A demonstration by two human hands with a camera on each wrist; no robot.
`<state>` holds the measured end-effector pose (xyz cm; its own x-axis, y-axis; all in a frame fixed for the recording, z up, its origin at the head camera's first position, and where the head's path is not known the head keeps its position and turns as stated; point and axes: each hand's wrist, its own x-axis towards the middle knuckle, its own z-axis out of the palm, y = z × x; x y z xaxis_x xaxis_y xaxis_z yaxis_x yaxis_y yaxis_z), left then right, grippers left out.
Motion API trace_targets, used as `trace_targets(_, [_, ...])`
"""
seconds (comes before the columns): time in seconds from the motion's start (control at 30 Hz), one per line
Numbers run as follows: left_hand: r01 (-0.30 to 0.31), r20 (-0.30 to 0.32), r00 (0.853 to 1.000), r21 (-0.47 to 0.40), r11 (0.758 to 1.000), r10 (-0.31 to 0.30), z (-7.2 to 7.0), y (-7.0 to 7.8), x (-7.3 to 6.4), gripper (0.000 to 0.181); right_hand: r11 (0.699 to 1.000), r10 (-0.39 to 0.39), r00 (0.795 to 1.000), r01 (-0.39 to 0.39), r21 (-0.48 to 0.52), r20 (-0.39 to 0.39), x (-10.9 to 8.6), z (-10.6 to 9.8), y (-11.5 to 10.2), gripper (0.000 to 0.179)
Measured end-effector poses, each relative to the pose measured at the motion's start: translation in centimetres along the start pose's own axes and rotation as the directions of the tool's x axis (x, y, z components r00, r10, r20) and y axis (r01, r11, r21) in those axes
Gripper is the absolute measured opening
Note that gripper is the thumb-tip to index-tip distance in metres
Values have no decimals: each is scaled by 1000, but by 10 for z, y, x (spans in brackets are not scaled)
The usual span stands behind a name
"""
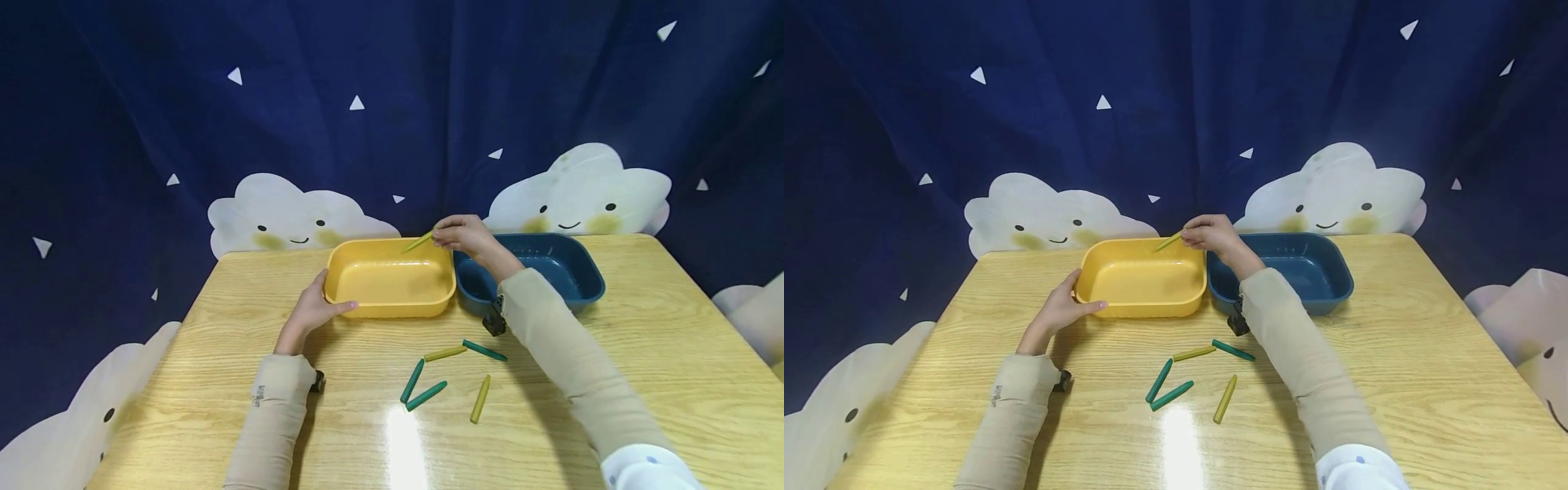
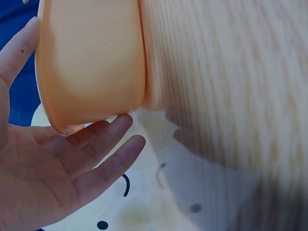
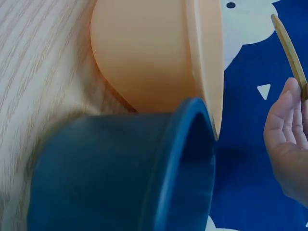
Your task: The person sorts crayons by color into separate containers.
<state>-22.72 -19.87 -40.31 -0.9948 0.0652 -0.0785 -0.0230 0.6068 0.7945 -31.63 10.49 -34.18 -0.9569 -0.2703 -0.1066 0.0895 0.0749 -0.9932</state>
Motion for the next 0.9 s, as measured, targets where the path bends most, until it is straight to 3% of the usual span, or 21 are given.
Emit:
trace_targets(0.4, [-2,-6,1000,-9,1000,2,1,-1,0,103,999,52,998,-51,-18,27,10,10,12,33])
trace_targets(0.9, [-3,-3,1000,-3,1000,3,2,-2,1,102,991,73,997,-68,-116,35,11,22,13,27])
